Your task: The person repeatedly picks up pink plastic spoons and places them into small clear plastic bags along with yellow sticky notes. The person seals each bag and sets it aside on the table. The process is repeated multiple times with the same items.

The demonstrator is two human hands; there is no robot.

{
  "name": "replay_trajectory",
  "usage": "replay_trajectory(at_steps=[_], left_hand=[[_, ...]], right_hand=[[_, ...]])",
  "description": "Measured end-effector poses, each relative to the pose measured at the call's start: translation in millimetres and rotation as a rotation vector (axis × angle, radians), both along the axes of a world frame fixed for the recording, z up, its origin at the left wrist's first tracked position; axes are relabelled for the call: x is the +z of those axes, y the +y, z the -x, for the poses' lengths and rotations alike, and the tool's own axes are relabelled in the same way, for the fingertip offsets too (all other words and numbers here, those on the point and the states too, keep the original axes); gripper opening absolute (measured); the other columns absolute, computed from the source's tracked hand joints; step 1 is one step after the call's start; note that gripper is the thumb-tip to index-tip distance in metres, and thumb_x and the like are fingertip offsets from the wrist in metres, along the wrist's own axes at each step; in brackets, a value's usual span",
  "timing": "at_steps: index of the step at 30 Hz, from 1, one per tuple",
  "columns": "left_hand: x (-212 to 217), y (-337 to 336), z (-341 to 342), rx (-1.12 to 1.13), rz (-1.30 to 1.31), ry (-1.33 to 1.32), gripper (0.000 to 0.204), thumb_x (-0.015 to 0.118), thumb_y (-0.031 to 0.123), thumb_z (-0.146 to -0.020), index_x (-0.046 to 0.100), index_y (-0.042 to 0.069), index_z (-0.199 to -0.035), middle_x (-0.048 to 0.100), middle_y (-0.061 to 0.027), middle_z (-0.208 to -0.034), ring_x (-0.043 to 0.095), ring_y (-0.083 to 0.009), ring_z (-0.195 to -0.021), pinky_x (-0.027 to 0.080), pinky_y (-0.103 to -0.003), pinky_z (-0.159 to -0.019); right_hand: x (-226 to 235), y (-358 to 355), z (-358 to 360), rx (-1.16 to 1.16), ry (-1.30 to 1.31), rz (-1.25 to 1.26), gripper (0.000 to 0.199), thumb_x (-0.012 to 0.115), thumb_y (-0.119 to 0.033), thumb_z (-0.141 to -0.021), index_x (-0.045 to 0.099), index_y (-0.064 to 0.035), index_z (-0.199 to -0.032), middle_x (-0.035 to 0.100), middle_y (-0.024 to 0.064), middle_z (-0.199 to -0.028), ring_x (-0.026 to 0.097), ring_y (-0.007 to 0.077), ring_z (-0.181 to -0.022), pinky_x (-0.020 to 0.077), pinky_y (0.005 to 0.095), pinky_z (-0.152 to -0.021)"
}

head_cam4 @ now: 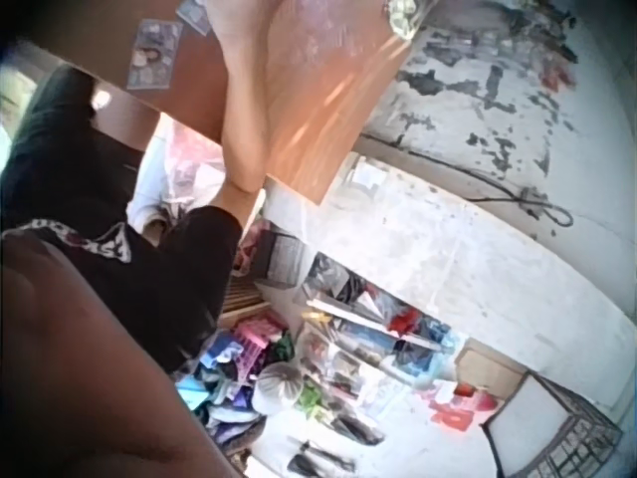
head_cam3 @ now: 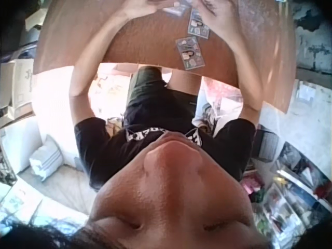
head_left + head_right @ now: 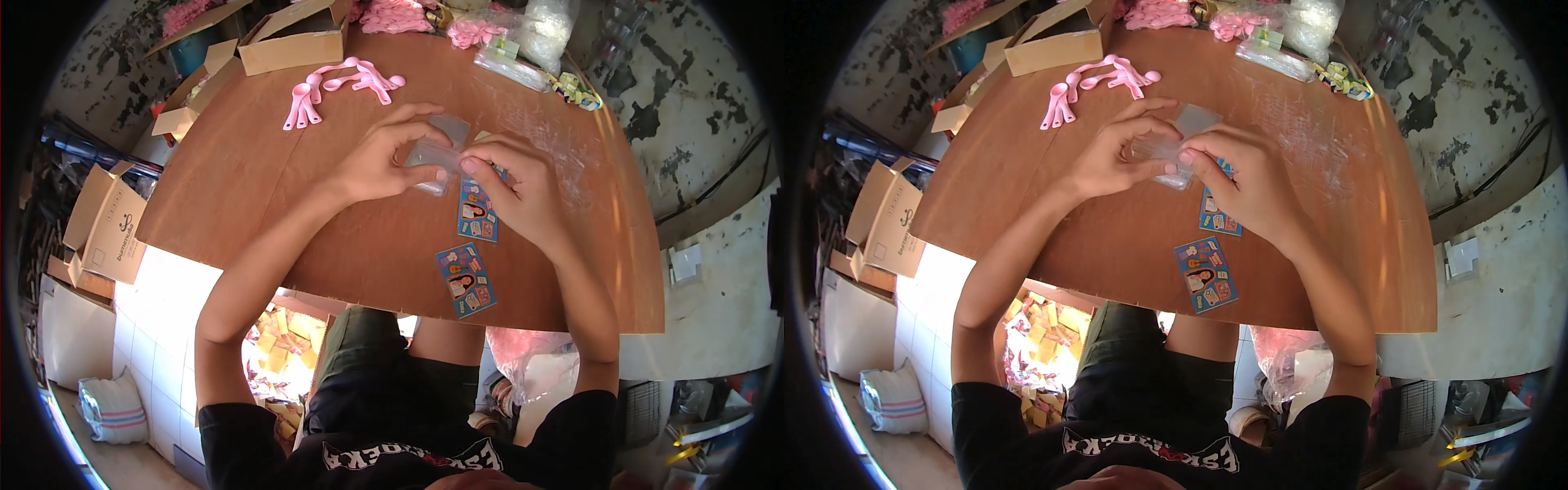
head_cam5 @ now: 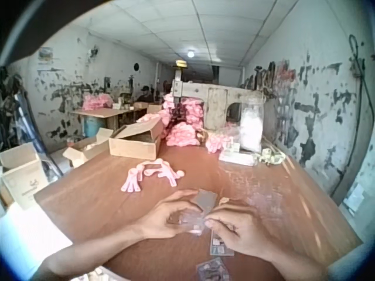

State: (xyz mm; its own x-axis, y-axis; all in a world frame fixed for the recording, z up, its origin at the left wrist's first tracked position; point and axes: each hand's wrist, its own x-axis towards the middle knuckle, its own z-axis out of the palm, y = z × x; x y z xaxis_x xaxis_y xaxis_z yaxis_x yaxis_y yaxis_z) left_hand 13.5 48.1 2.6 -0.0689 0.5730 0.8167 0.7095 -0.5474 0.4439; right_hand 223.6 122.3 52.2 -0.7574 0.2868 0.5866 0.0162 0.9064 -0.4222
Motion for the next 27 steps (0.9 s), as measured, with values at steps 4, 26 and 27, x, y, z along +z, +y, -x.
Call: replay_trajectory(at_steps=[4, 26, 27], left_hand=[[12, -35, 3, -0.348, 0.253, -0.134, 0.011, 0.072, 0.001, -0.086, 0.068, 0.002, -0.097, 0.071, -0.0094, -0.092, 0.068, -0.0198, -0.102, 0.053, -0.033, -0.087], [9, -96, -43, -0.394, 0.553, -0.694, 0.02, 0.067, 0.008, -0.094, 0.069, -0.007, -0.108, 0.072, -0.0067, -0.093, 0.067, -0.0097, -0.085, 0.055, -0.024, -0.075], [10, -99, -47, -0.44, 0.577, -0.729, 0.019, 0.068, 0.007, -0.094, 0.069, -0.007, -0.107, 0.072, -0.0075, -0.093, 0.067, -0.0104, -0.084, 0.054, -0.024, -0.074]], right_hand=[[-5, -37, -34, -0.019, 0.092, -0.118, 0.026, 0.07, -0.015, -0.088, 0.069, -0.0018, -0.11, 0.065, 0.0138, -0.11, 0.064, 0.0304, -0.094, 0.0508, 0.0383, -0.083], [0, -70, -83, -0.164, 0.525, 0.217, 0.018, 0.07, -0.003, -0.091, 0.066, 0.0079, -0.105, 0.07, 0.0123, -0.095, 0.064, 0.0131, -0.083, 0.0542, 0.0277, -0.074], [6, -67, -70, -0.165, 0.531, 0.216, 0.018, 0.07, -0.003, -0.091, 0.066, 0.0079, -0.105, 0.07, 0.0123, -0.095, 0.064, 0.0131, -0.083, 0.0542, 0.0277, -0.074]])
